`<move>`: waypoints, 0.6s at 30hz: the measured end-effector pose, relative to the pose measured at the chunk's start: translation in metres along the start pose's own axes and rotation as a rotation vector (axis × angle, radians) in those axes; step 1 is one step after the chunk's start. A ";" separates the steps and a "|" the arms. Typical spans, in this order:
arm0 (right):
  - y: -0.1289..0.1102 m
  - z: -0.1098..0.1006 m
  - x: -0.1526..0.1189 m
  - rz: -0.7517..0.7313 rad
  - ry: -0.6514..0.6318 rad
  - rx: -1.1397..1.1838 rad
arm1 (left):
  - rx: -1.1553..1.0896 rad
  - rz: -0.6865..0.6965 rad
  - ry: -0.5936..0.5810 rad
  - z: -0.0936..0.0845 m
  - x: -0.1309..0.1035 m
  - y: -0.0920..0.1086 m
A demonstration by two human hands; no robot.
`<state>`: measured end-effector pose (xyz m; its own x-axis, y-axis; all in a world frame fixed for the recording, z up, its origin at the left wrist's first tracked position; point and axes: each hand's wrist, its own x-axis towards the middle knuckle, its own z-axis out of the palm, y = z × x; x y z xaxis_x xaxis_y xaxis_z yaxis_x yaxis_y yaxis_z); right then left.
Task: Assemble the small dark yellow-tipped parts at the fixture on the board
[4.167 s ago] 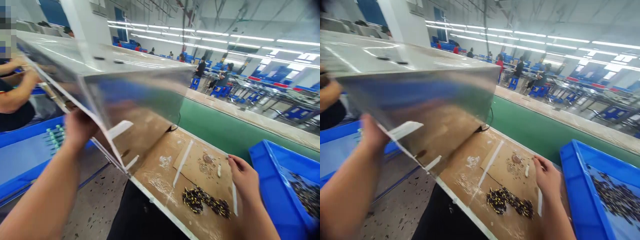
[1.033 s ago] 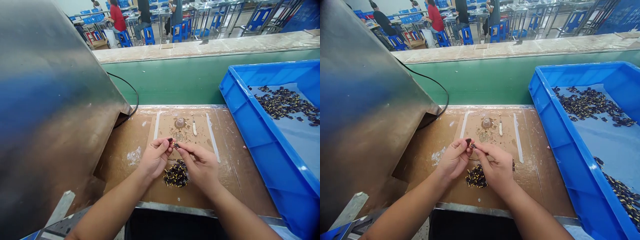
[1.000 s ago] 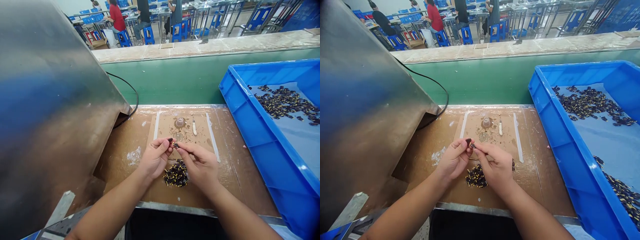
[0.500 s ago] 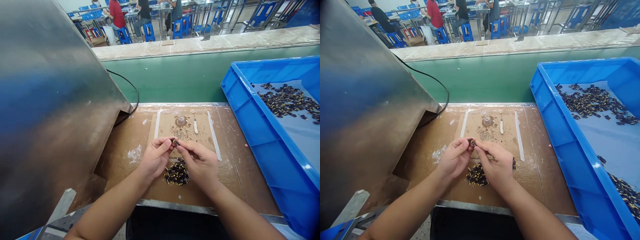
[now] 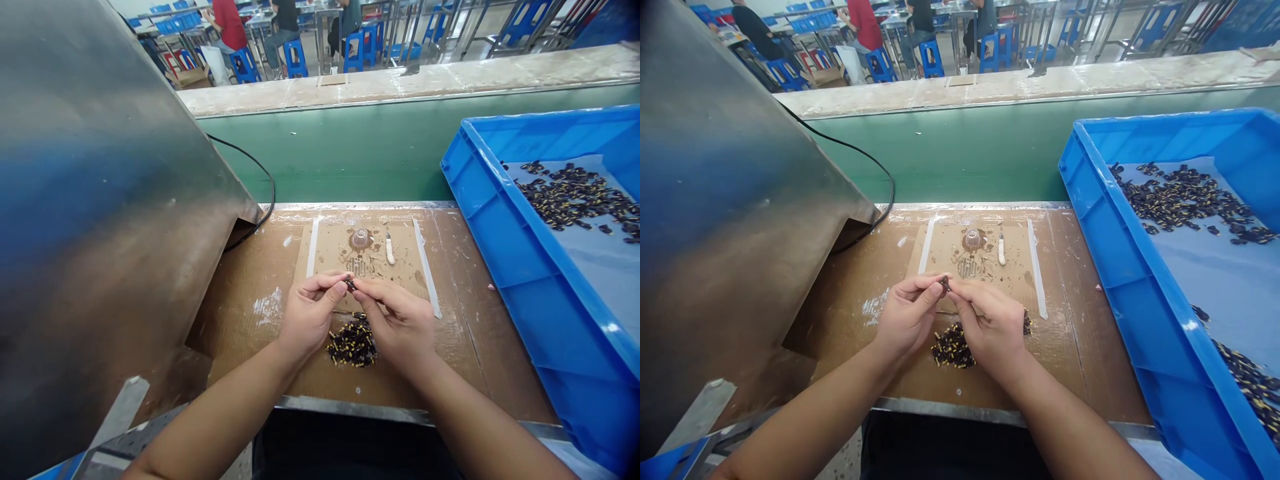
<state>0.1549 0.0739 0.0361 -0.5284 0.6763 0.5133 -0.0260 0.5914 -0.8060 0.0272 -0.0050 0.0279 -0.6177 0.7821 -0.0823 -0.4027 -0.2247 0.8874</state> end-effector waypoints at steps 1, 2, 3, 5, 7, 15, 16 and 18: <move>0.000 0.000 0.000 0.002 0.002 -0.010 | 0.029 0.031 0.011 0.000 -0.001 -0.002; 0.000 0.001 0.000 0.001 0.007 -0.019 | 0.058 0.063 0.021 0.000 -0.003 -0.004; 0.000 0.001 0.000 0.002 0.012 -0.027 | 0.089 0.093 0.031 0.000 -0.004 -0.006; 0.000 0.001 0.000 -0.003 0.015 -0.038 | 0.150 0.136 0.037 0.000 -0.005 -0.008; 0.001 0.000 0.002 -0.015 0.018 -0.053 | 0.211 0.156 0.021 0.000 -0.004 -0.008; 0.001 -0.003 0.002 -0.095 0.039 -0.153 | 0.413 0.323 -0.068 -0.002 0.002 0.009; 0.002 -0.003 0.002 -0.090 0.053 -0.157 | 0.427 0.337 -0.070 -0.002 0.002 0.011; 0.004 -0.004 0.003 -0.078 0.087 -0.153 | 0.455 0.349 -0.068 -0.003 0.003 0.012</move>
<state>0.1568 0.0802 0.0361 -0.4543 0.6570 0.6016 0.0683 0.6991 -0.7118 0.0186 -0.0072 0.0372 -0.6108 0.7457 0.2661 0.1573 -0.2151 0.9638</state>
